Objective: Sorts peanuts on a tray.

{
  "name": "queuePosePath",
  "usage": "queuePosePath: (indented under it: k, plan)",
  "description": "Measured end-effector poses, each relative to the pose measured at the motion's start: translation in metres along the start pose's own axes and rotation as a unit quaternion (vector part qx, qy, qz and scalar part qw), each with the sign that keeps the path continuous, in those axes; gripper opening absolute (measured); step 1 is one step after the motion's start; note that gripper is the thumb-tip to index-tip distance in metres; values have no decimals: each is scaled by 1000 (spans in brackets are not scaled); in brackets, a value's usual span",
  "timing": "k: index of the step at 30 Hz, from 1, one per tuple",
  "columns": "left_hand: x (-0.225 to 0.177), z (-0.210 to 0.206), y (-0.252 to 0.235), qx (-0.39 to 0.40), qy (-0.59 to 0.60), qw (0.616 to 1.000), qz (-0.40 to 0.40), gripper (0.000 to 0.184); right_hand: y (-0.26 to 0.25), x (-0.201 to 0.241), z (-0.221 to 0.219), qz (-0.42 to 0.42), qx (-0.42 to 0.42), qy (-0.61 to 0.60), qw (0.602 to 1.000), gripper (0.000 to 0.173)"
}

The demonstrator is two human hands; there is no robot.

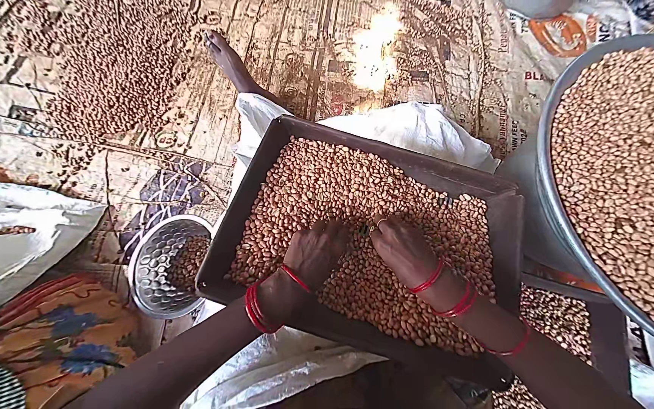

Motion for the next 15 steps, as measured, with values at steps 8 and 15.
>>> queuePosePath:
  k: [8,15]
  plan:
    - [50,20,-7,31,475,877,61,16,-2,-50,10,-54,67,-284,955,16]
    - [32,7,-34,69,393,915,55,13,5,-40,-4,-82,149,-262,950,24]
Point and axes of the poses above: each hand's wrist, its own y-axis away from the middle knuckle, its own z-axis out of the back of the hand, x = y × z, the point moved 9 cm from there along -y, towards the middle knuckle, and after that the axes turned 2 degrees about x, right-handed, at the moved point
